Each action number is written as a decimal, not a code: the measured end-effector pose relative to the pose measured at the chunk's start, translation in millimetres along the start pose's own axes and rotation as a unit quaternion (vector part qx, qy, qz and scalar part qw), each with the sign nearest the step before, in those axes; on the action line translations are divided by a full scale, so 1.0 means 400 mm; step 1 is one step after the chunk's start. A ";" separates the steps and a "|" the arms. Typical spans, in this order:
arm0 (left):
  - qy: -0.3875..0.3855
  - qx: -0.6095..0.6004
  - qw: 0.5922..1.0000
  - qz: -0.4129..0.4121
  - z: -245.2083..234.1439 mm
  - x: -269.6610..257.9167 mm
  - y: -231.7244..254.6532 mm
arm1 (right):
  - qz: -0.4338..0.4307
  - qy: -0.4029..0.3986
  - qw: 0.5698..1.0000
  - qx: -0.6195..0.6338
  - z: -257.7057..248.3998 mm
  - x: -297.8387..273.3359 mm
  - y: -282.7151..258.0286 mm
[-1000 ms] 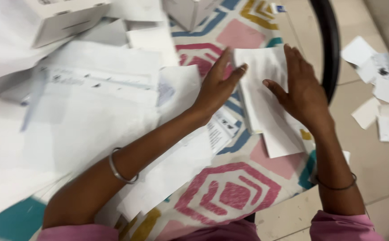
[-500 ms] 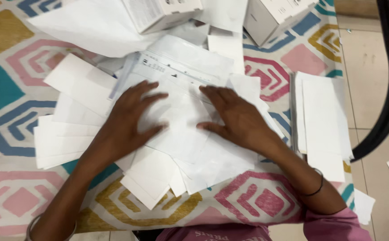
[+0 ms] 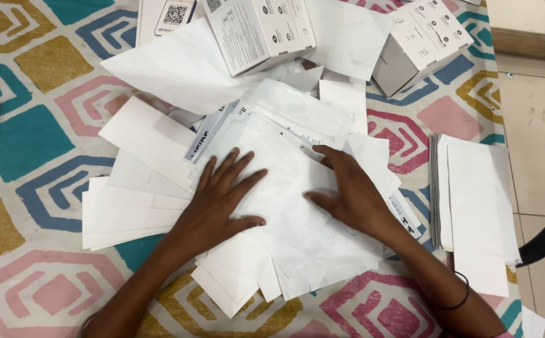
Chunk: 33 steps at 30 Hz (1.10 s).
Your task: The person sits on the floor and repeatedly picks up printed sheets, folds them in half, and places them into a neat stack. The person handles the papers one at a time, aligning the edges before folding.
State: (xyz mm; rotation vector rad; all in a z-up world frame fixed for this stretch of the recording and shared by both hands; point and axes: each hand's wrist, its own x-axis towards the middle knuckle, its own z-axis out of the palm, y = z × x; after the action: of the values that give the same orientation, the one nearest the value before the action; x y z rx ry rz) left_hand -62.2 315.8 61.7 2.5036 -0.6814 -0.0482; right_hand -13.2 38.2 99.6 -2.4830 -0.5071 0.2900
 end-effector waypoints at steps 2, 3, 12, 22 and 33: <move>0.002 0.006 1.000 0.016 0.005 0.010 0.007 | 0.053 -0.042 0.996 0.059 -0.005 0.012 0.029; -0.011 0.016 0.999 0.031 0.005 0.020 0.009 | 0.079 -0.063 0.991 0.089 -0.008 0.018 0.047; 0.076 -0.066 0.992 0.074 -0.033 0.190 0.031 | 0.115 0.055 0.956 0.266 -0.103 0.001 0.154; 0.194 -0.540 0.817 0.063 0.051 0.322 0.164 | 0.009 0.268 0.832 0.486 -0.215 -0.036 0.142; 0.199 -0.451 0.868 0.054 0.030 0.311 0.090 | 0.077 0.123 0.945 0.292 -0.112 0.006 0.166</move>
State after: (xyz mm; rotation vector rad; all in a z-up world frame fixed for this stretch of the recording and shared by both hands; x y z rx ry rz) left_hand 27.5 224.3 82.7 1.4993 -0.4627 0.1557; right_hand 22.2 -33.4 96.8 -1.9387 -0.0950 0.1570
